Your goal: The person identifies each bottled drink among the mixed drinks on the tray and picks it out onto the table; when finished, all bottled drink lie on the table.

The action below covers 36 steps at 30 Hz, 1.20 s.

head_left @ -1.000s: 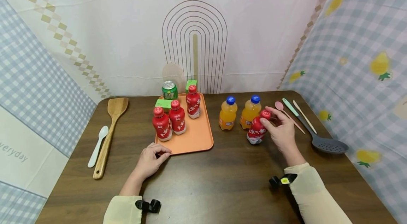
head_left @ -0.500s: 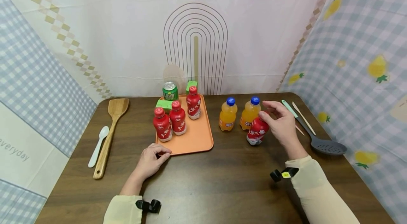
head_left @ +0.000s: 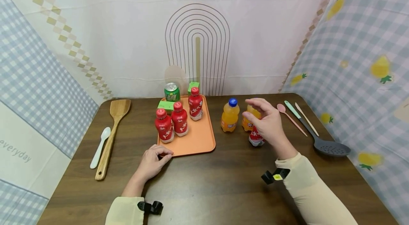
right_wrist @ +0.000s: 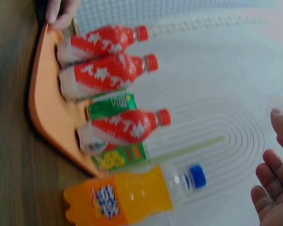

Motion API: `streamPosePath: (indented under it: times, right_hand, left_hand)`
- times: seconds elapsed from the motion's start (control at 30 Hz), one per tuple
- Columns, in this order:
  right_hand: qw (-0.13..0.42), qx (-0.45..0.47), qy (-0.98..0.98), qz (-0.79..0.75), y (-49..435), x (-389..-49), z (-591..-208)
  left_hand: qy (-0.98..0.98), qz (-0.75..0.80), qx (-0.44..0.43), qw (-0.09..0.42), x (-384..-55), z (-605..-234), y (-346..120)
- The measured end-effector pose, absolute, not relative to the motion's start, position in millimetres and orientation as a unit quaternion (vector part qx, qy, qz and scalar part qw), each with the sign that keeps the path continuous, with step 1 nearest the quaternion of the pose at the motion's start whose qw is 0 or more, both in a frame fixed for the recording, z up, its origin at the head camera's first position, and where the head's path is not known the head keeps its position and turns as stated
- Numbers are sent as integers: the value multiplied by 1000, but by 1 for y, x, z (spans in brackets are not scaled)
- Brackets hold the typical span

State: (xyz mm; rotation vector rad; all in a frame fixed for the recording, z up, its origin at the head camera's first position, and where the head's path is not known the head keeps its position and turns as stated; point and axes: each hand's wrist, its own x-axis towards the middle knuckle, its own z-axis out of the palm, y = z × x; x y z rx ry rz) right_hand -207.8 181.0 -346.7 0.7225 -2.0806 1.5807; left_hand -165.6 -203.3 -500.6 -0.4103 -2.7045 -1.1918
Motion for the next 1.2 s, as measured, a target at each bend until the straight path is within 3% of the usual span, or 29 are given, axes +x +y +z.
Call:
streamPosePath:
  times: [0.47, 0.87, 1.2]
  right_hand:
    - [151, 303, -748, 570, 106, -212, -345]
    - [115, 256, -744, 607, 58, -260, -366]
    - [127, 196, -762, 604, 40, -297, -392]
  left_hand:
    - [-905, -395, -137, 81, -165, -500, -203]
    - [-903, -394, -146, 93, -165, -500, -202]
    - [-897, -402, -152, 103, -166, -502, -202]
